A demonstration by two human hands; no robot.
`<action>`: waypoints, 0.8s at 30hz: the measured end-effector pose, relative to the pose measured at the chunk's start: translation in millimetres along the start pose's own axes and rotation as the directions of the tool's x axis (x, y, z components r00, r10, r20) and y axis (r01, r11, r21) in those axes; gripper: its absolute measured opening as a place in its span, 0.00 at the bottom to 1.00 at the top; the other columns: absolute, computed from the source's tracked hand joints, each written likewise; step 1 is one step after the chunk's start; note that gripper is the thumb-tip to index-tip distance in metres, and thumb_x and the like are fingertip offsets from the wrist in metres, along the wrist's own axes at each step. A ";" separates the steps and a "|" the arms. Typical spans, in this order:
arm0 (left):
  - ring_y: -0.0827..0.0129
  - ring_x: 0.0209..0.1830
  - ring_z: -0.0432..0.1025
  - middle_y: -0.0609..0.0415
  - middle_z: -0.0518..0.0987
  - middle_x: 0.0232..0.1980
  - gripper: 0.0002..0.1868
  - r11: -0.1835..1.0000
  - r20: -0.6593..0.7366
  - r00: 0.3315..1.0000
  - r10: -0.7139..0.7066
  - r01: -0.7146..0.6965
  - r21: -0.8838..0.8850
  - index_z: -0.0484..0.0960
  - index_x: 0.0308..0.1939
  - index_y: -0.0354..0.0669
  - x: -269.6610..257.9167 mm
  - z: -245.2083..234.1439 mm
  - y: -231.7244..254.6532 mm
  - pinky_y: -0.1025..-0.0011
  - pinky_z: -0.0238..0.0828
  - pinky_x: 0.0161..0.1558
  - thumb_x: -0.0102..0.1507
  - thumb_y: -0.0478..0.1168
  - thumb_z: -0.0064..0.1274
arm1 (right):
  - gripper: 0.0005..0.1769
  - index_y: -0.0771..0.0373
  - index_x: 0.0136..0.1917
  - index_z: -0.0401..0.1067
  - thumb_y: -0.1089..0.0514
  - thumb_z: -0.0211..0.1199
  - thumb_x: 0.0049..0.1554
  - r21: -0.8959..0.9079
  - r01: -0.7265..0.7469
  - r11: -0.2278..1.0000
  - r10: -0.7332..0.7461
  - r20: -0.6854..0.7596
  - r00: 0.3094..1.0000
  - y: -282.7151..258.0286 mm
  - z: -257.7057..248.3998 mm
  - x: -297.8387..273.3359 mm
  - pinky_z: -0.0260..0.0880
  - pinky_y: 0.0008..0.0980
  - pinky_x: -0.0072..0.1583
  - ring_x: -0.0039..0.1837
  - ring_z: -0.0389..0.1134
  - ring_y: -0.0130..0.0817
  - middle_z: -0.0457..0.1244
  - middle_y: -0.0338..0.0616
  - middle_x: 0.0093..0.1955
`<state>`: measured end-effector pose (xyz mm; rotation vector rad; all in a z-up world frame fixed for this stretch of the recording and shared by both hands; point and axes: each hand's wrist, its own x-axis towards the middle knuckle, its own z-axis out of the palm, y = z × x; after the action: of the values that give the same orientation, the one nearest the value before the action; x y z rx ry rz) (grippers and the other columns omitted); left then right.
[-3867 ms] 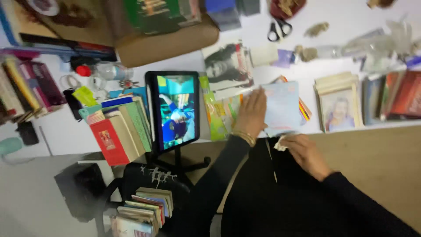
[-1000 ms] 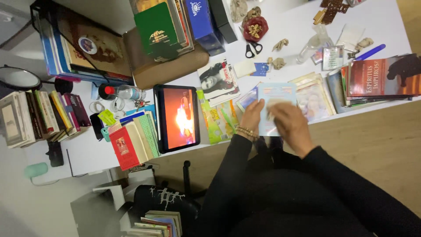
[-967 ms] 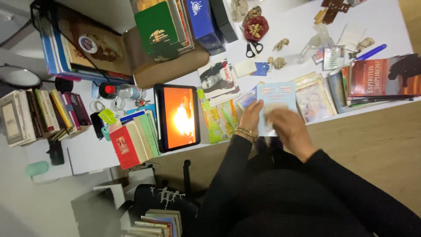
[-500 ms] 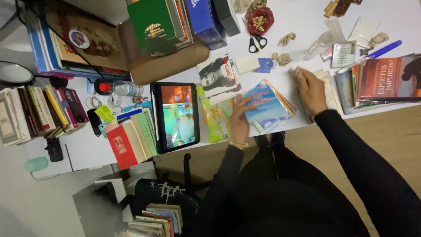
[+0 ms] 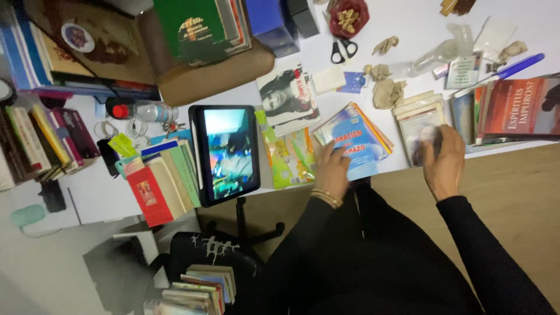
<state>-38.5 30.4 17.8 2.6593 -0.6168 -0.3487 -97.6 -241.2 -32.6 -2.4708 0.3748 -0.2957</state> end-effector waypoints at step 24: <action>0.32 0.48 0.73 0.27 0.78 0.47 0.25 0.527 0.023 0.815 -0.580 0.396 -0.752 0.71 0.58 0.26 79.5 149.3 142.8 0.47 0.70 0.51 0.65 0.43 0.55 | 0.28 0.75 0.68 0.69 0.55 0.68 0.62 0.051 -0.141 0.989 0.127 0.206 0.970 35.4 -17.6 6.4 0.68 0.47 0.62 0.63 0.67 0.57 0.65 0.65 0.64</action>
<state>-69.7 -171.5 -67.5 1.9560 0.3532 -0.3330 -103.7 -280.2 -39.4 -2.3708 0.4354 0.0009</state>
